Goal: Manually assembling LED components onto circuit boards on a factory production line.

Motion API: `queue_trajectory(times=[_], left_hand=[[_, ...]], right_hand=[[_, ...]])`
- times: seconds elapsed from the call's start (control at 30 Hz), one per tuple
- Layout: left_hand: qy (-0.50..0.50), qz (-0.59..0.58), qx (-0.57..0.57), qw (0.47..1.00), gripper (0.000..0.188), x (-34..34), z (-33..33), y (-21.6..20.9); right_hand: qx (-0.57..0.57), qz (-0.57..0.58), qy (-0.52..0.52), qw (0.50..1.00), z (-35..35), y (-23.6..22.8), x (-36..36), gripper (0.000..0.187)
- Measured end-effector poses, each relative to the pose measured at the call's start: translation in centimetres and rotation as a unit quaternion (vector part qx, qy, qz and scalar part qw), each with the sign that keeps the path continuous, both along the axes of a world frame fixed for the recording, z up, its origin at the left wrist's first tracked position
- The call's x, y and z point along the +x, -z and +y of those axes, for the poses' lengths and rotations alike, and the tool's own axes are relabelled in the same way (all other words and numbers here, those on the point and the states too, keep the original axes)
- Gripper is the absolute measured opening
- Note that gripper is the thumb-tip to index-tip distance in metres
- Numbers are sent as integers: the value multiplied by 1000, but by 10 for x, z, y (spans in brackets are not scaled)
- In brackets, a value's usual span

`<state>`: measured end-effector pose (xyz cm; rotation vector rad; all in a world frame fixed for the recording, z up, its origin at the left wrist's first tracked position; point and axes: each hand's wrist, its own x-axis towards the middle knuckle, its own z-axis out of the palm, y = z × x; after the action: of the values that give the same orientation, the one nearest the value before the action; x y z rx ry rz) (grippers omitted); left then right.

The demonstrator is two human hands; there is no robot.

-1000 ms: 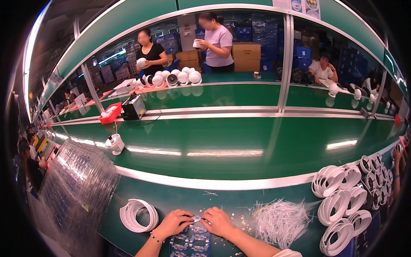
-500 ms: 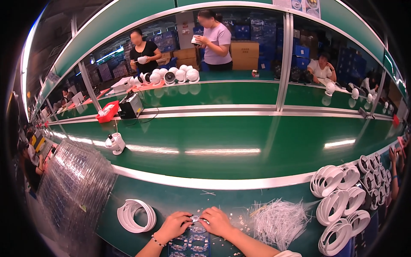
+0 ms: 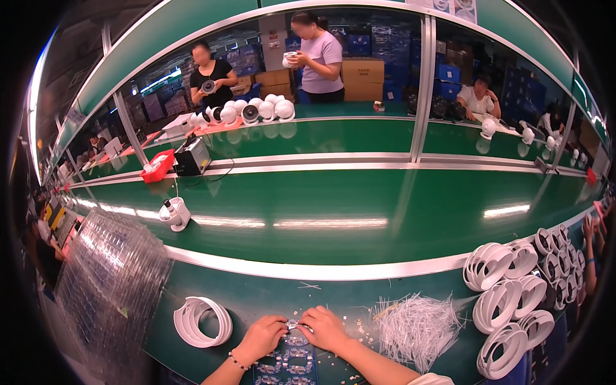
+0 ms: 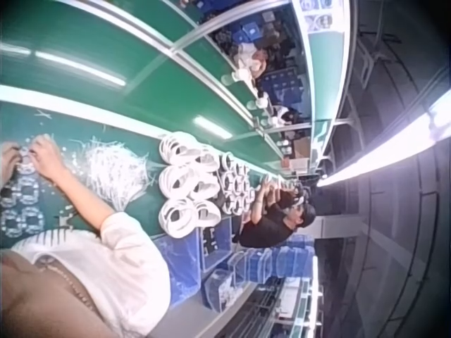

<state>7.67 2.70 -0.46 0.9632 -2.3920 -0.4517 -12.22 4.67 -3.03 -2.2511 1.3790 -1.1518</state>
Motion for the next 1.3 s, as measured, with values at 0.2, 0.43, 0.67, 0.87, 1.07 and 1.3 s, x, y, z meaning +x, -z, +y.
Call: queue_trajectory(times=[0.2,0.43,0.67,0.87,1.07,1.3], left_hand=[[-44,33,27,998,11,-7,4,-2],[165,121,11,979,10,-28,22,7],[113,84,-31,990,16,-22,20,7],[-63,36,-57,996,13,2,-8,8],[-52,20,14,998,9,4,-4,8],[39,13,92,995,12,18,-13,-5]], right_hand=[[-2,5,1,1000,0,-1,0,12],[4,0,5,1000,-1,1,-1,11],[21,-15,4,1000,-1,0,-3,8],[22,-11,4,1000,-1,-1,-2,9],[25,-9,1,1000,1,-3,-2,8],[20,-10,2,1000,1,-3,-2,5]])
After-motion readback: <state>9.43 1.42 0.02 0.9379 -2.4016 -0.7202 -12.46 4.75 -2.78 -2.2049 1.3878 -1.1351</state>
